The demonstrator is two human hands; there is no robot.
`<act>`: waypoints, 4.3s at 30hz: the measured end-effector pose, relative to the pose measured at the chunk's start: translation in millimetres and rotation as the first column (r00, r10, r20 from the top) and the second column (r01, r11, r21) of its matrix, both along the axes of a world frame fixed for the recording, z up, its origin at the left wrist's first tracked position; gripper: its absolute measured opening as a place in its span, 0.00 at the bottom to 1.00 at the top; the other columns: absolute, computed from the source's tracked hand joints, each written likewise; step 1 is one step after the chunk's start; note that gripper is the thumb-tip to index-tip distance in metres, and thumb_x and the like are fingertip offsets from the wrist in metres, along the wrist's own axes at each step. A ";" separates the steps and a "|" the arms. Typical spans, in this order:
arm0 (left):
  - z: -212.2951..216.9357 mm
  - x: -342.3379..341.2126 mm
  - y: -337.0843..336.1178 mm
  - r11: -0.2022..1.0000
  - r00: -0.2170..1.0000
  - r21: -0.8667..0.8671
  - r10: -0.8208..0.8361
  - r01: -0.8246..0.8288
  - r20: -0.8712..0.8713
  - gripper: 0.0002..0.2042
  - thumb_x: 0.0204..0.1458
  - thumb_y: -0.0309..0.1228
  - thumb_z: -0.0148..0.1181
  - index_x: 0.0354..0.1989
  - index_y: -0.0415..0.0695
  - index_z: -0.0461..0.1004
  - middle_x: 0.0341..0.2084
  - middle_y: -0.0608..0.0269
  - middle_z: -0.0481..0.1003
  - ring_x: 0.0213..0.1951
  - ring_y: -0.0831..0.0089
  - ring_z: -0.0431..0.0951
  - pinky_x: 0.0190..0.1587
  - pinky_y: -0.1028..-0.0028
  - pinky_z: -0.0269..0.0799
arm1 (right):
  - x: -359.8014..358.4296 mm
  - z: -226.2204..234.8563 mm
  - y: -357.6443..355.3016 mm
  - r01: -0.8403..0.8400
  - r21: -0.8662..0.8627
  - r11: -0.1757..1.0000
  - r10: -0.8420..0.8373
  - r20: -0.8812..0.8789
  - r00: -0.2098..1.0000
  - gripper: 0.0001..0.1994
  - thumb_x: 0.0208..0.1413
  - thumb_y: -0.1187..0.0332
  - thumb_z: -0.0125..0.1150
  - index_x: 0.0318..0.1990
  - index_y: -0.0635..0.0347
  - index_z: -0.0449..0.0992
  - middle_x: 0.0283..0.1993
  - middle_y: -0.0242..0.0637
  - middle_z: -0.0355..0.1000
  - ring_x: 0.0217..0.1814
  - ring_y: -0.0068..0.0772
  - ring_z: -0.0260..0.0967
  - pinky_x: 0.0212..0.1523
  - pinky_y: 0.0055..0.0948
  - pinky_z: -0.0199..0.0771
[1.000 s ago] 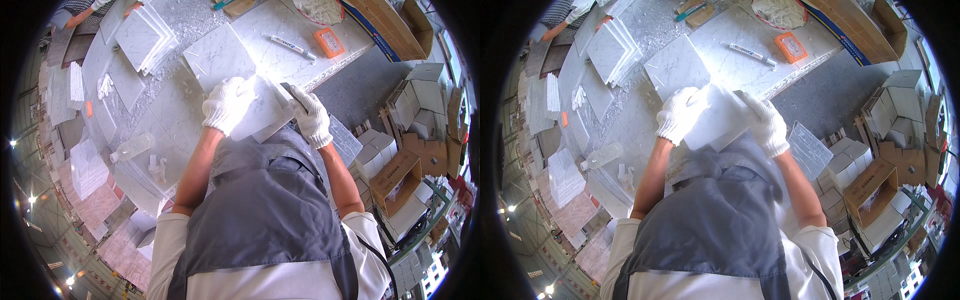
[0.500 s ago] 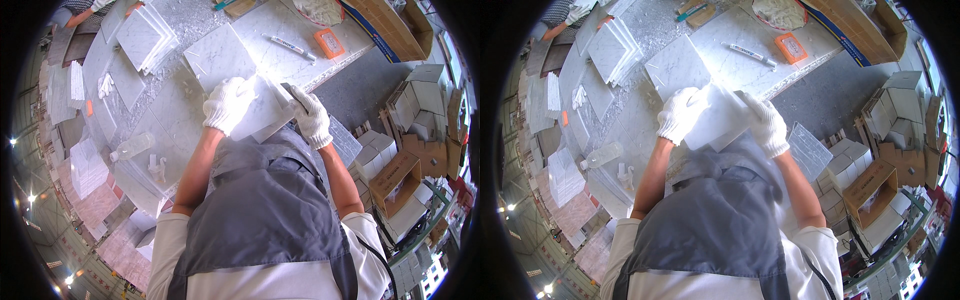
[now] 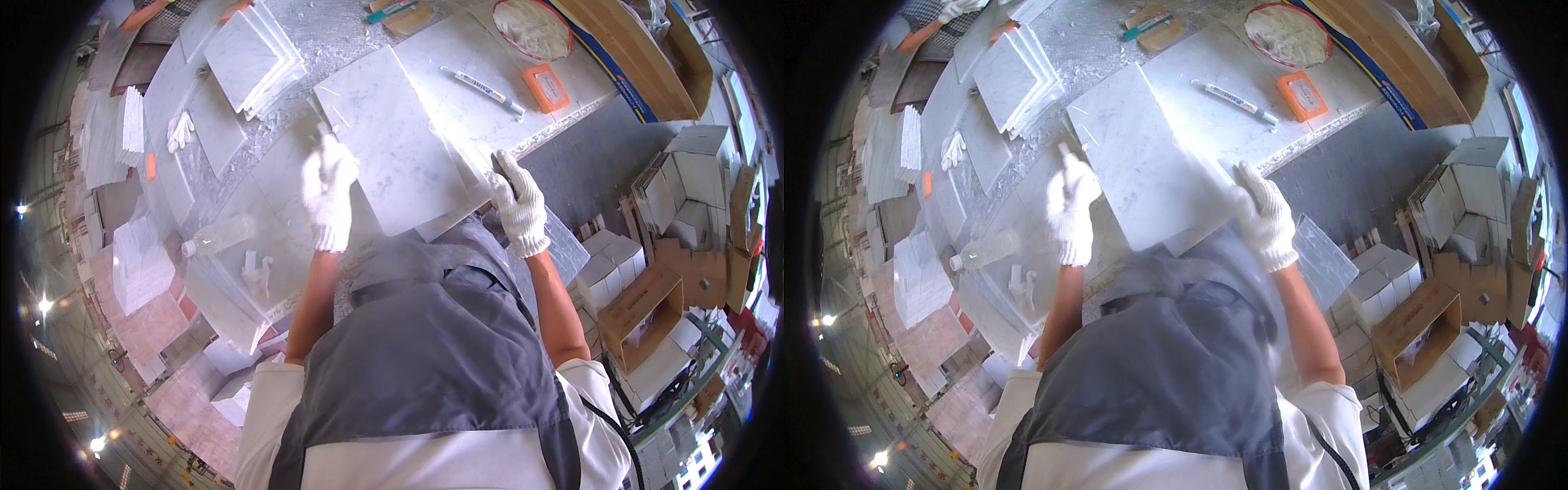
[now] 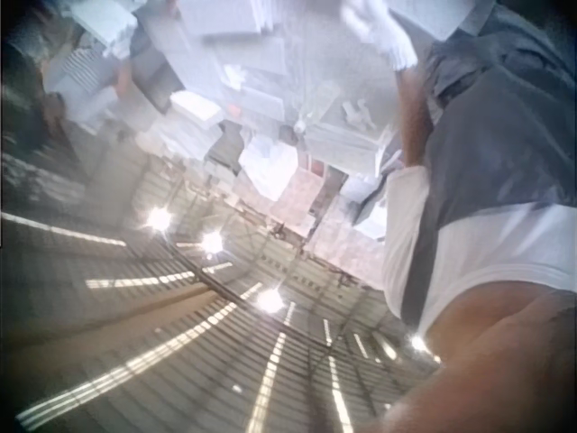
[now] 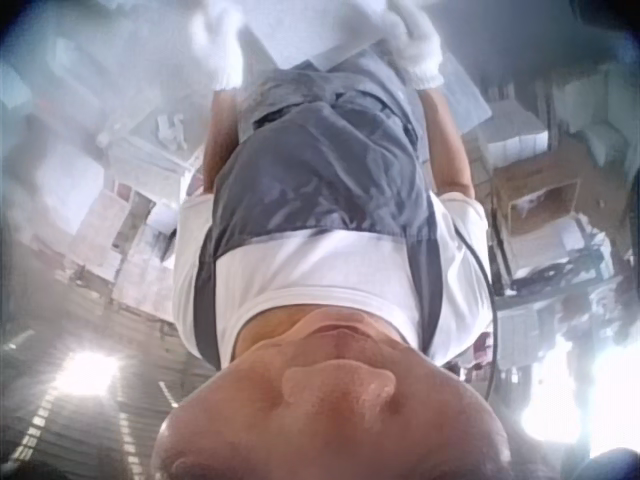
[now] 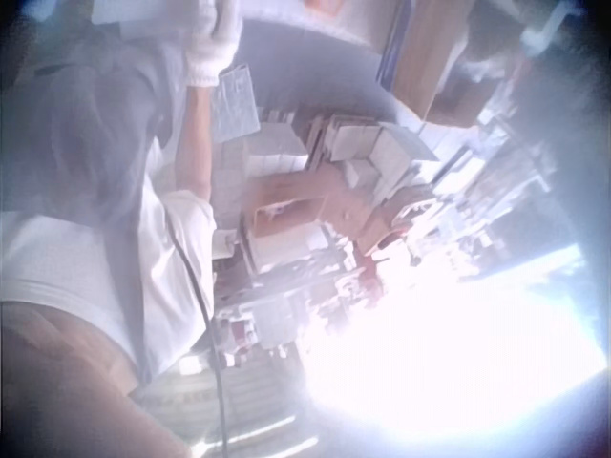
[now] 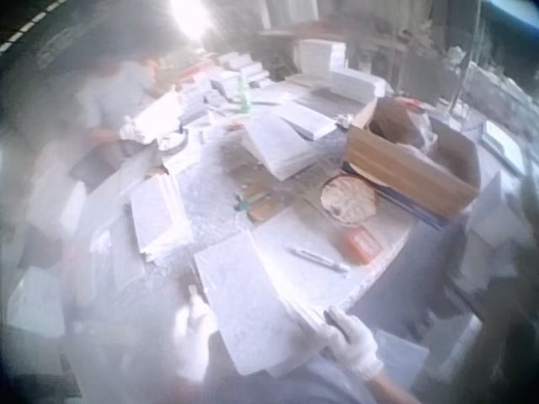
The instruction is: The person repeatedly scrapes and wipes white rectangular tiles on a workbench using a metal scraper and a white cloth. They handle multiple tiles one at a time, scraping surfaces and wiping away residue, then placing cleaned tiles aside. The person also briefly adjusts their head-mounted camera near the end.
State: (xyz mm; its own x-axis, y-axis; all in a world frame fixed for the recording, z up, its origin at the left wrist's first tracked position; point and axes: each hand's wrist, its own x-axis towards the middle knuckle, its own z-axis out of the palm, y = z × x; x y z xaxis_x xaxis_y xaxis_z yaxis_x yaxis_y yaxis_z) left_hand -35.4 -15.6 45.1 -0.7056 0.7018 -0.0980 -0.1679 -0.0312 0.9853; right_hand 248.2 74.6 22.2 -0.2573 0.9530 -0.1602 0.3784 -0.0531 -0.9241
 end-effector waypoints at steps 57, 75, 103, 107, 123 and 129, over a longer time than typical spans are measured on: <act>-9.9 8.5 67.6 0.938 0.091 -0.300 -0.319 0.172 -0.943 0.31 0.43 0.48 0.75 0.56 0.48 0.75 0.50 0.58 0.77 0.55 0.53 0.74 0.60 0.56 0.69 | -17.8 10.8 -23.1 -0.008 -0.058 0.998 -0.004 -0.208 0.978 0.08 0.65 0.78 0.52 0.49 0.69 0.74 0.38 0.40 0.77 0.37 0.25 0.77 0.39 0.25 0.80; -30.3 -7.9 115.1 0.743 -0.423 -0.669 -0.614 -0.022 -0.667 0.38 0.60 0.62 0.47 0.71 0.47 0.61 0.73 0.55 0.55 0.75 0.57 0.48 0.77 0.54 0.38 | 20.3 0.3 -12.0 0.290 -0.265 0.920 -0.365 -0.303 0.880 0.11 0.64 0.71 0.58 0.52 0.66 0.76 0.42 0.37 0.78 0.42 0.25 0.75 0.47 0.27 0.76; 11.8 102.2 33.2 0.548 0.153 -0.333 -0.661 0.768 -0.735 0.21 0.58 0.48 0.60 0.53 0.48 0.80 0.53 0.58 0.78 0.61 0.61 0.73 0.70 0.59 0.61 | -57.8 0.4 105.6 -0.343 -0.193 0.919 0.297 -0.231 0.926 0.20 0.63 0.72 0.59 0.63 0.61 0.74 0.44 0.33 0.78 0.40 0.21 0.76 0.41 0.22 0.78; 5.2 72.5 24.8 0.677 -0.075 -0.448 -0.504 0.584 -0.860 0.23 0.51 0.43 0.64 0.55 0.48 0.77 0.54 0.62 0.77 0.60 0.65 0.73 0.71 0.57 0.57 | -78.7 -5.2 121.3 -0.479 -0.056 0.876 0.472 -0.098 0.876 0.18 0.63 0.72 0.58 0.60 0.58 0.77 0.43 0.32 0.79 0.36 0.19 0.74 0.41 0.22 0.78; -15.2 69.4 9.1 0.684 -0.132 -0.497 -0.513 0.535 -0.848 0.24 0.55 0.34 0.46 0.61 0.53 0.75 0.59 0.65 0.74 0.64 0.69 0.70 0.72 0.59 0.59 | -85.2 -7.7 114.3 -0.571 0.351 0.742 0.546 0.177 0.819 0.13 0.62 0.69 0.59 0.53 0.51 0.81 0.40 0.42 0.78 0.40 0.44 0.76 0.42 0.36 0.76; -10.2 72.7 10.9 0.760 -0.025 -0.368 -0.421 0.536 -0.907 0.17 0.49 0.28 0.57 0.48 0.50 0.83 0.50 0.64 0.80 0.55 0.63 0.78 0.63 0.60 0.70 | -92.3 -8.3 116.7 -0.557 0.367 0.745 0.507 0.229 0.831 0.13 0.62 0.69 0.58 0.52 0.51 0.81 0.38 0.42 0.78 0.39 0.44 0.77 0.39 0.37 0.76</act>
State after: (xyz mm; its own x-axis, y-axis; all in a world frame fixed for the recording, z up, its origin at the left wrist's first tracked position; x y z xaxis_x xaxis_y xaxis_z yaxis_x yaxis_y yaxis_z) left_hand 37.4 -4.7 34.9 0.3111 0.8790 0.3612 0.8187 -0.4409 0.3678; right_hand 155.9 191.3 13.8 -0.7466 0.6491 0.1458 0.3301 0.5518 -0.7659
